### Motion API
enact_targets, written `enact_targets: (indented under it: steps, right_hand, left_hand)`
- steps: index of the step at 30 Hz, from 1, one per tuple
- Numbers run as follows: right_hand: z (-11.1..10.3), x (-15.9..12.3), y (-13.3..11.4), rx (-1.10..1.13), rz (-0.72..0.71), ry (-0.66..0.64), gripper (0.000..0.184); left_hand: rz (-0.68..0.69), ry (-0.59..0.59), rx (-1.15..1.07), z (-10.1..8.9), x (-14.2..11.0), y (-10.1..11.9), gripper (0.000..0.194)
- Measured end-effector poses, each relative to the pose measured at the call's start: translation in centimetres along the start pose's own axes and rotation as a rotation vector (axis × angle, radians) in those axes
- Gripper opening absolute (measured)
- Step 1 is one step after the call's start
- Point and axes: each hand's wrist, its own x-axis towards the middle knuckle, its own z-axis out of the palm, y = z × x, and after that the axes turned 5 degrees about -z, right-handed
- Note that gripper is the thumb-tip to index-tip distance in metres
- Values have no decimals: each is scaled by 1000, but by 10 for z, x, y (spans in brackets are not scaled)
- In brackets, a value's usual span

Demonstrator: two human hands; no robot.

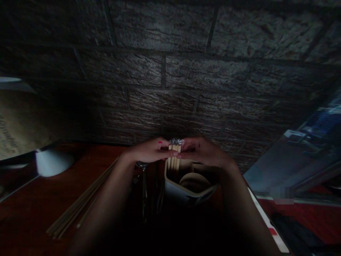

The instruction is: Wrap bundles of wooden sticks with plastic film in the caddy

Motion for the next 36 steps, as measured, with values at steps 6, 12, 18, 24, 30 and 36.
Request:
enact_targets:
  steps: [6, 12, 18, 24, 30, 36]
  right_hand:
    - [0, 0, -2, -14, 3, -19, 24]
    - [1, 0, -1, -59, -13, -19, 21]
    - [2, 0, -1, -93, -14, -11, 18]
    - [0, 0, 1, -87, -15, -15, 19]
    - [0, 0, 2, -10, -12, -24, 21]
    - [0, -2, -1, 37, 5, -20, 29]
  left_hand:
    - [24, 9, -5, 0, 1, -4, 36]
    - [155, 76, -61, 2, 3, -1, 27]
    - [146, 112, -117, 4, 3, 3, 25]
    - [132, 105, -34, 3, 3, 1, 31]
    - [99, 85, -75, 2, 2, 3, 31]
    - [142, 73, -61, 1, 3, 0, 35]
